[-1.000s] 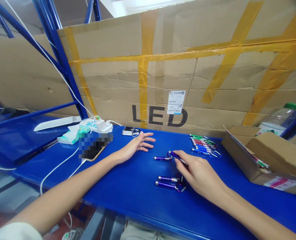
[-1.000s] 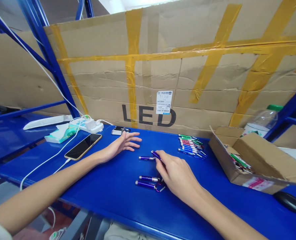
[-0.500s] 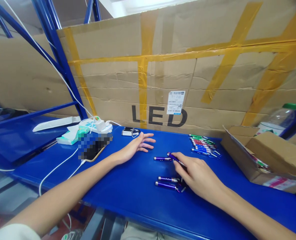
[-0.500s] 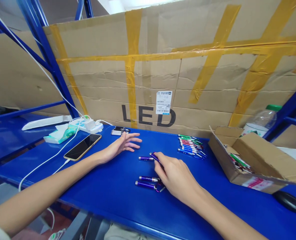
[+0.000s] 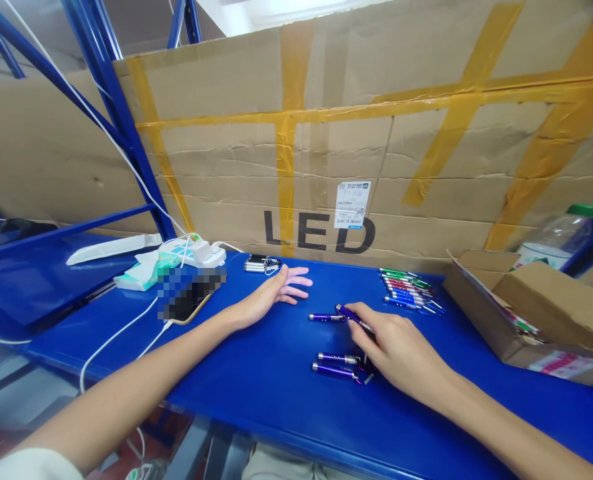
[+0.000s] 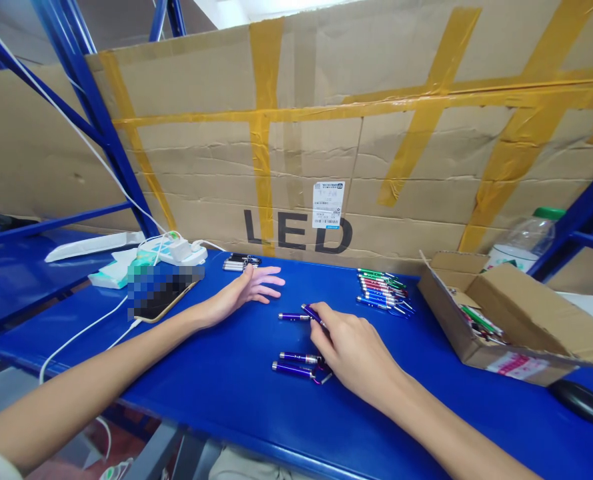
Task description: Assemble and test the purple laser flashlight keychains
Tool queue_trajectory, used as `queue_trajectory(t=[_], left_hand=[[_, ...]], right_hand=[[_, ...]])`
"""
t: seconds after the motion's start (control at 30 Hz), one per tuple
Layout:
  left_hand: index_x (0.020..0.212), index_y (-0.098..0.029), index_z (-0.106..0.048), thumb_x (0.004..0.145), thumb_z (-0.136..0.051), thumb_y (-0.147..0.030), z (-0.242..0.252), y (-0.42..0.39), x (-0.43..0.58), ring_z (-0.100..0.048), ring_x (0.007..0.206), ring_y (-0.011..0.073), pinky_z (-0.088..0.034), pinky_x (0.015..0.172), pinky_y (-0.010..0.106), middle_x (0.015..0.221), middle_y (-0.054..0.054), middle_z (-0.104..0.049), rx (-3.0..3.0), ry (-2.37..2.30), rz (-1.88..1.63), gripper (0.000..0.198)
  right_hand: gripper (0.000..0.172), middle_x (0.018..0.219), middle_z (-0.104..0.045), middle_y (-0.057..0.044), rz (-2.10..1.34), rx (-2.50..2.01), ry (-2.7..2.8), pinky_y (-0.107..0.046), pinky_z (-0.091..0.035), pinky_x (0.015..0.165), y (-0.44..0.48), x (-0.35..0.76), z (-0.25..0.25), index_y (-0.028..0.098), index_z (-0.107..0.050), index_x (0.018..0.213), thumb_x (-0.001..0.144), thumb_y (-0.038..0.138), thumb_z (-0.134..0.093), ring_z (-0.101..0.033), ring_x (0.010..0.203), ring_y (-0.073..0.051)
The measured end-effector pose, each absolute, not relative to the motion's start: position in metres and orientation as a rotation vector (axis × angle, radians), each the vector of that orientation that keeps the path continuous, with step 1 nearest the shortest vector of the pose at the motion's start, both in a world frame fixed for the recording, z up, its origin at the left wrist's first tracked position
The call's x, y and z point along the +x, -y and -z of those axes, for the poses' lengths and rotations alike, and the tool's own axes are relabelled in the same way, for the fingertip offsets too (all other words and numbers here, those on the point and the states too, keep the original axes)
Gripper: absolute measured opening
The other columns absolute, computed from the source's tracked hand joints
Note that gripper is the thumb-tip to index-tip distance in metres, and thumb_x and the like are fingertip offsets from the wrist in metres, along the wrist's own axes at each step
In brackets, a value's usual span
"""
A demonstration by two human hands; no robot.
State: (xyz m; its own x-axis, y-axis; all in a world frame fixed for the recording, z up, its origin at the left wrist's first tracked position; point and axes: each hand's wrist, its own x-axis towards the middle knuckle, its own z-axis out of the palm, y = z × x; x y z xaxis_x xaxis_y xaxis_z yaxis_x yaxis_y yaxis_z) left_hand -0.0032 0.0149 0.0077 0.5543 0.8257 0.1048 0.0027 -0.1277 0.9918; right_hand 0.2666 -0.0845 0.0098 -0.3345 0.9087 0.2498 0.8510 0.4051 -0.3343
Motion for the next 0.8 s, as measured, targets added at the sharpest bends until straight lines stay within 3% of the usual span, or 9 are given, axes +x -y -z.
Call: queue_trajectory(t=[0.2, 0.53, 0.8], left_hand=[[0.151, -0.022, -0.061, 0.094, -0.042, -0.090, -0.0054, -0.0177, -0.0040, -0.066, 0.127, 0.0378, -0.050, 0.102, 0.047, 0.147, 0.020, -0.066, 1.546, -0.724, -0.828, 0.090], [0.153, -0.019, -0.058, 0.094, -0.040, -0.091, -0.0071, -0.0151, -0.0030, -0.066, 0.128, 0.0372, -0.050, 0.104, 0.047, 0.149, 0.021, -0.064, 1.563, -0.735, -0.810, 0.094], [0.152, -0.020, -0.058, 0.094, -0.040, -0.090, -0.0068, -0.0161, -0.0030, -0.066, 0.127, 0.0366, -0.050, 0.103, 0.046, 0.148, 0.020, -0.065, 1.569, -0.736, -0.805, 0.094]], right_hand=[[0.040, 0.098, -0.081, -0.008, -0.215, -1.429, 2.327, -0.035, -0.046, 0.069, 0.0849, 0.2684, -0.0072, 0.021, -0.064, 0.135, 0.113, 0.035, -0.033, -0.077, 0.083, -0.027], [0.039, 0.093, -0.081, -0.006, -0.217, -1.464, 2.302, -0.033, -0.044, 0.065, 0.0840, 0.2674, -0.0078, 0.023, -0.064, 0.135, 0.112, 0.037, -0.036, -0.074, 0.074, -0.025], [0.040, 0.100, -0.082, -0.007, -0.213, -1.420, 2.328, -0.035, -0.048, 0.071, 0.0832, 0.2687, -0.0036, 0.023, -0.065, 0.135, 0.112, 0.036, -0.035, -0.078, 0.083, -0.027]])
